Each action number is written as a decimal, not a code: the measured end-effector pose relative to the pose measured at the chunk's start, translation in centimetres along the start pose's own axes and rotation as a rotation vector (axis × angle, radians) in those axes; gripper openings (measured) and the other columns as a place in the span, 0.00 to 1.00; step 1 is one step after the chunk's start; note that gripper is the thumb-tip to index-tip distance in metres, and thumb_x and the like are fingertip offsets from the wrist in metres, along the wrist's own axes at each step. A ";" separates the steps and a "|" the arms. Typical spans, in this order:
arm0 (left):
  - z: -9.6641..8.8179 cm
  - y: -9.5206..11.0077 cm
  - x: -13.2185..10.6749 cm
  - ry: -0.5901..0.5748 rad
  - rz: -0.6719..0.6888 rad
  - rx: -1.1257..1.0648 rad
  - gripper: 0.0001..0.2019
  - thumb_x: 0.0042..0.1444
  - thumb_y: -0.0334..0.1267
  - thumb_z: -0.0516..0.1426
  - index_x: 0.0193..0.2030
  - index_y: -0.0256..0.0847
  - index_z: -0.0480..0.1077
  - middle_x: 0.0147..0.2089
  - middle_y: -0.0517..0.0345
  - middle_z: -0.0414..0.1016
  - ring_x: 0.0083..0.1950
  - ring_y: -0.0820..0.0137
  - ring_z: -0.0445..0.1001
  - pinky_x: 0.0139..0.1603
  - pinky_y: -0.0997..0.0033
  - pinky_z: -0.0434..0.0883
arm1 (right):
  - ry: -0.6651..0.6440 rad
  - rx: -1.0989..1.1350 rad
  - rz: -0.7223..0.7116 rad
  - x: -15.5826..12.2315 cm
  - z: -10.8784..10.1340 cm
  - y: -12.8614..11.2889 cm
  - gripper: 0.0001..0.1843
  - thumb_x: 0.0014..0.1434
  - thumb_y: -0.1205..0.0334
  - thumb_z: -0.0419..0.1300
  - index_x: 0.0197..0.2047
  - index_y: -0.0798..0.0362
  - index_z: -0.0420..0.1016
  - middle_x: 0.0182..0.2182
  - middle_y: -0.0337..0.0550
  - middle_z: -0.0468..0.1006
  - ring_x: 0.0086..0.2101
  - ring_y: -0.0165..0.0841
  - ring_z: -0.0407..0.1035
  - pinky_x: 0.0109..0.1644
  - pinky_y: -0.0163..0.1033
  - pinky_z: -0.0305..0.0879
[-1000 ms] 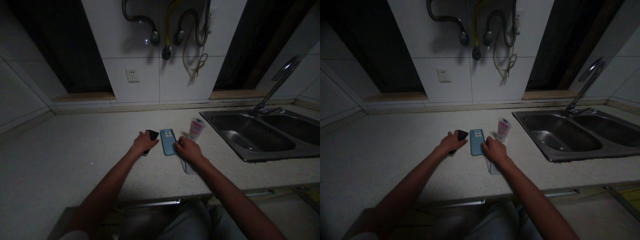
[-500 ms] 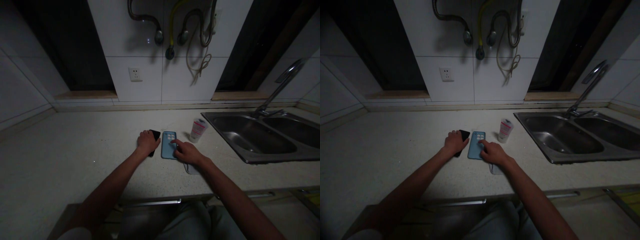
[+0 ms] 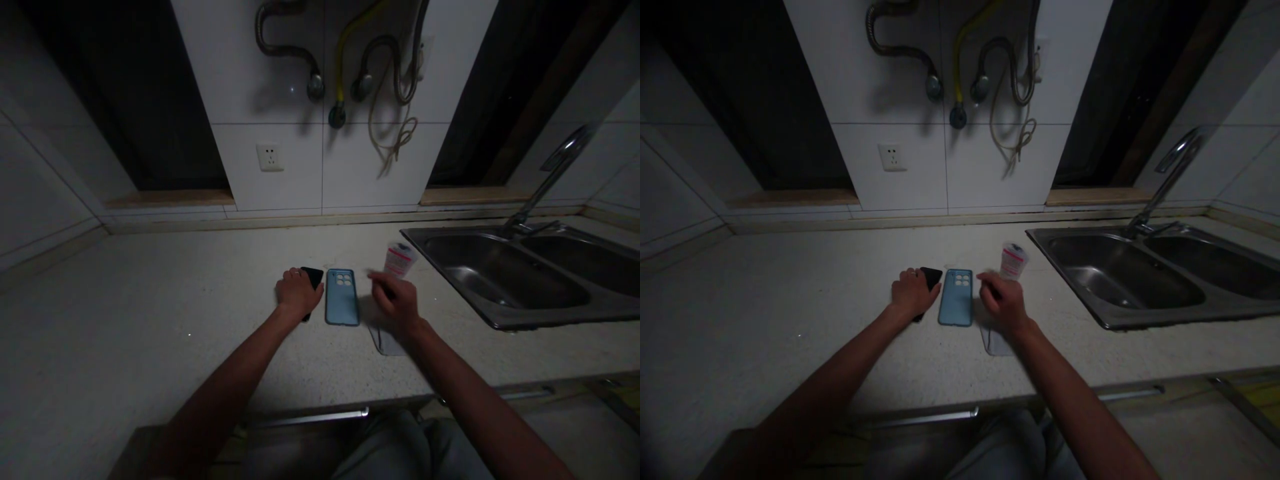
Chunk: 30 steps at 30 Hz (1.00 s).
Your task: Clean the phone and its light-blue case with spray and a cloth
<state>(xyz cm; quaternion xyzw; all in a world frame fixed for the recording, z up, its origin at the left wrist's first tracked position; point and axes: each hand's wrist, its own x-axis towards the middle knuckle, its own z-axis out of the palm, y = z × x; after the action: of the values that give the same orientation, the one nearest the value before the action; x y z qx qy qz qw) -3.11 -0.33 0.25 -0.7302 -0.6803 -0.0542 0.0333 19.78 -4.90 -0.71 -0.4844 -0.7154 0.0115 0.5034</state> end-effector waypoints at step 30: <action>0.5 2.1 -1.9 0.275 0.873 -0.581 0.23 0.66 0.38 0.50 0.65 0.31 0.59 0.64 0.34 0.68 0.67 0.55 0.66 0.66 0.49 0.66 | 0.199 1.058 0.785 2.2 -0.3 2.2 0.25 0.34 0.53 0.80 0.35 0.55 0.80 0.32 0.42 0.83 0.32 0.34 0.76 0.35 0.38 0.76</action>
<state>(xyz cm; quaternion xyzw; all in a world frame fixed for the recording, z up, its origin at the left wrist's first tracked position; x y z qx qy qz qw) -1.13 -2.27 -0.40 -0.9103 -0.2600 -0.3162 -0.0617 21.46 -2.36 -0.12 -0.3953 -0.3342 0.4986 0.6953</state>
